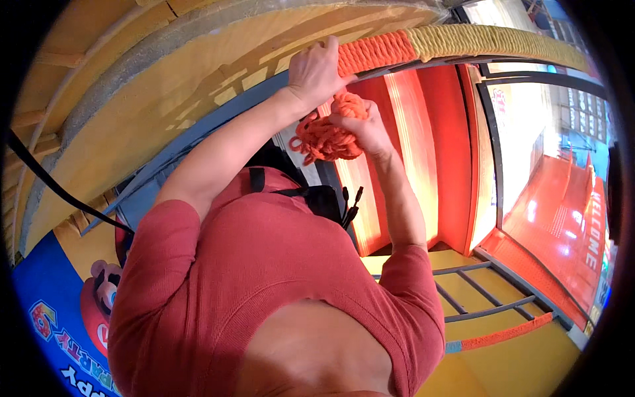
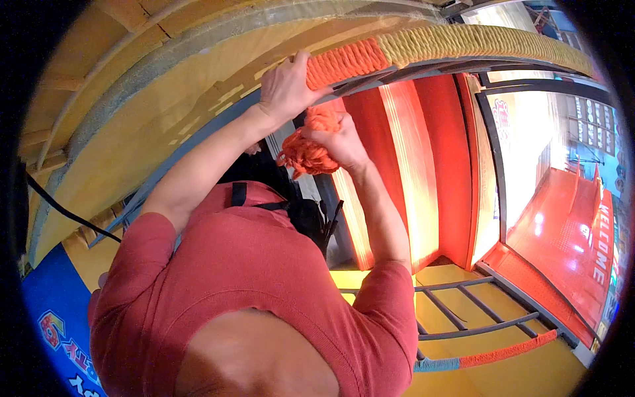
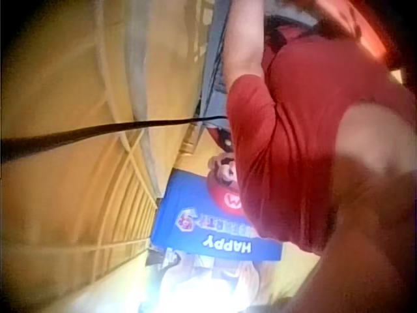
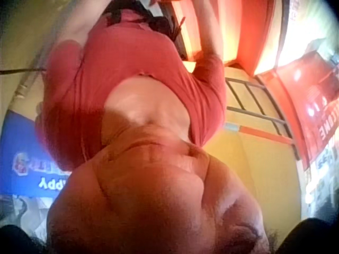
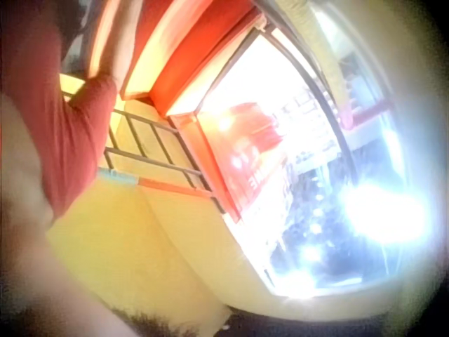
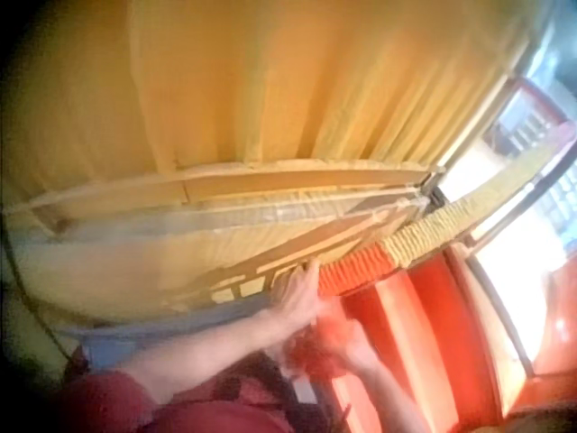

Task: The person wraps an orange rope around a metal railing by hand, covering it tightly alongside existing orange and yellow rope wrapping.

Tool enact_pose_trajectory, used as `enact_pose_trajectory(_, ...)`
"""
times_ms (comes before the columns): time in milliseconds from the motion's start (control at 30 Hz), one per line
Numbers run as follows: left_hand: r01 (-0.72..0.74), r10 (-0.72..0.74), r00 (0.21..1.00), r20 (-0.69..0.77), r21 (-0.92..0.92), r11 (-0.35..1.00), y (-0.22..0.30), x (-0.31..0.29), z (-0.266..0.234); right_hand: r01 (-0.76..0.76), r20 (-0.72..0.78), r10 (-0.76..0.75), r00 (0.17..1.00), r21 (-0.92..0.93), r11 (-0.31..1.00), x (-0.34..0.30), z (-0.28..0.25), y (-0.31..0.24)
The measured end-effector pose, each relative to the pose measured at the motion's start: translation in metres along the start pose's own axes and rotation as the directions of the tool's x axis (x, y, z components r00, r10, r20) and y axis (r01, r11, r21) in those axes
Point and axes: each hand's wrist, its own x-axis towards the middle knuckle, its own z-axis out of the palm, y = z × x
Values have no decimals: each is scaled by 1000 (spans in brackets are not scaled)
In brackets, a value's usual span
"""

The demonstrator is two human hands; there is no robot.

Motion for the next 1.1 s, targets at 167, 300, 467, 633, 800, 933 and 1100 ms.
enact_pose_trajectory(167, 8, -10, 998, 64, 28, 1000, -5, 8, 3, 53, -85, -48, 995, 56, 997, -9, 15, -2)
enact_pose_trajectory(300, -63, 64, 991, 119, -15, 998, -6, 15, -9, 110, -90, -115, 989, -61, 992, -11, 10, 0)
enact_pose_trajectory(467, -86, 100, 976, 191, -77, 993, -21, 28, -13, 157, -26, -160, 987, -97, 983, -31, 25, -32)
enact_pose_trajectory(633, -94, 234, 929, 286, -430, 898, -33, 30, -12, 188, -83, -206, 975, -186, 964, -39, 22, -18)
enact_pose_trajectory(800, 9, 97, 983, 153, -572, 820, -64, -2, -25, 208, -118, -231, 966, -182, 961, -53, 28, -23)
enact_pose_trajectory(933, -185, 145, 982, -123, -452, 872, -59, -18, -25, 238, -88, -251, 964, -144, 961, -46, 39, -25)
enact_pose_trajectory(1100, -24, 6, 999, -38, -492, 870, -44, -18, -28, 205, -88, -215, 973, -113, 972, -37, 44, -28)
